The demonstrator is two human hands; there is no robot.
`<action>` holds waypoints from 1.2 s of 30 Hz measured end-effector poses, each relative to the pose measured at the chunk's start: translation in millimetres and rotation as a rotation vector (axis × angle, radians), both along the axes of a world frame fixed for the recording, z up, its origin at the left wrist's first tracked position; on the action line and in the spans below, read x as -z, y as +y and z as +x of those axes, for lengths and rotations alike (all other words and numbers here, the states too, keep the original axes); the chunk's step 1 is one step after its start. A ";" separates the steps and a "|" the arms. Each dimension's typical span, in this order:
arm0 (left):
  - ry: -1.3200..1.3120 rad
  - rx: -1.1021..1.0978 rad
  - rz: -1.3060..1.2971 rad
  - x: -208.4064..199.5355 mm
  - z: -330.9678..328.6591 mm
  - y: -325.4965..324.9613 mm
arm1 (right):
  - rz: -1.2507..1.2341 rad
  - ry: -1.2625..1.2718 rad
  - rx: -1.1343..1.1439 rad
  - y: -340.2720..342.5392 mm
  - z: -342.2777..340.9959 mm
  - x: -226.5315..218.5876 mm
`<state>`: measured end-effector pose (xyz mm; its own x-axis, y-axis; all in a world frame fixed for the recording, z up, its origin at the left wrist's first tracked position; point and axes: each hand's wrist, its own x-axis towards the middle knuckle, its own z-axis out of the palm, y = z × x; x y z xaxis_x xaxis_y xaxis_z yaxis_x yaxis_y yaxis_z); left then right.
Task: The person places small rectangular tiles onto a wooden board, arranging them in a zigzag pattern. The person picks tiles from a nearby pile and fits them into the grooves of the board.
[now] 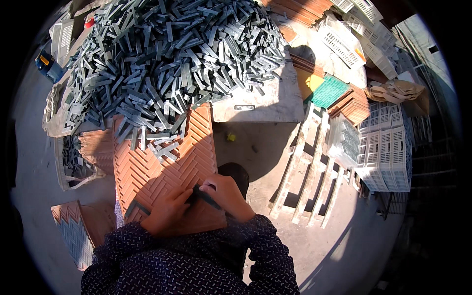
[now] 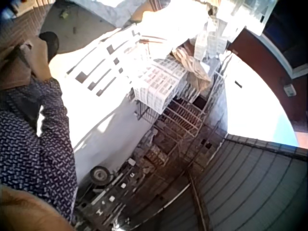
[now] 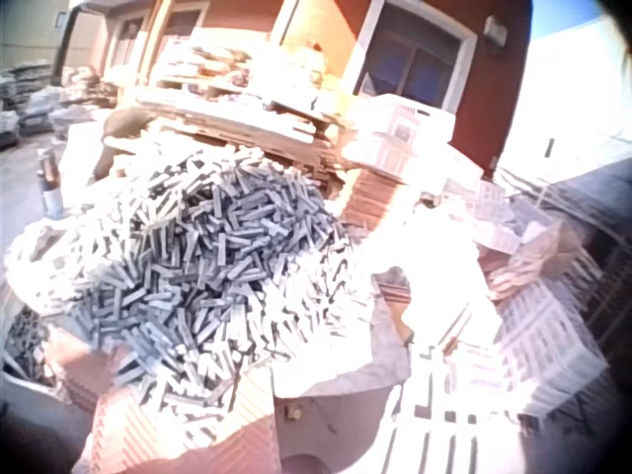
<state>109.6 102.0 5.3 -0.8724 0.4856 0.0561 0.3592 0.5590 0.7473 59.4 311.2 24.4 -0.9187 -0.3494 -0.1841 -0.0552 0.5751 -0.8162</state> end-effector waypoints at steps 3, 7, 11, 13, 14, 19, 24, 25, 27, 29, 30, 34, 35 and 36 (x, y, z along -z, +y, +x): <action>0.095 -0.030 0.026 -1.3 -1.0 -2.3 | -0.014 0.090 0.012 3.2 9.1 5.7; 0.051 0.051 -0.038 -3.8 -0.5 -2.1 | 0.170 0.141 -0.048 -1.7 9.9 5.7; 0.062 0.090 -0.052 -0.6 -3.2 -4.4 | 0.417 0.147 -0.095 -9.0 7.2 1.4; 0.055 0.083 -0.055 -0.2 -2.3 -5.3 | 0.370 0.101 -0.051 -7.6 -0.5 -5.4; 0.036 0.072 -0.054 -5.1 -3.4 -5.0 | 0.349 0.075 -0.025 -5.3 -3.3 -8.2; -0.005 0.046 -0.022 -3.6 -3.9 -3.1 | 0.334 -0.069 -0.042 3.0 -6.0 -7.8; 0.002 0.032 0.022 -6.2 -11.9 -15.4 | 0.210 0.145 -0.006 -9.0 11.5 -3.2; -0.087 -0.003 0.094 -5.2 -12.8 -18.3 | 0.218 0.129 -0.013 -8.3 9.7 -3.6; -0.263 -0.063 0.240 -4.5 -15.6 -23.6 | 0.236 0.098 -0.015 -7.3 8.1 -6.4; 0.052 -0.182 0.096 -3.8 -28.2 -30.4 | 0.335 0.107 -0.056 -13.8 1.0 -16.0; 0.213 -0.240 0.024 -6.1 -37.5 -32.9 | 0.385 0.115 -0.077 -17.8 -5.4 -19.8; 0.285 -0.408 -0.098 -8.8 -74.7 -31.0 | 0.223 0.308 0.021 -43.1 -44.7 -2.0; 0.266 -0.396 -0.141 -5.8 -78.4 -31.9 | 0.159 0.359 0.063 -51.8 -61.3 9.1; 0.246 -0.385 -0.185 -3.8 -80.8 -33.8 | 0.126 0.371 0.121 -63.3 -78.3 13.0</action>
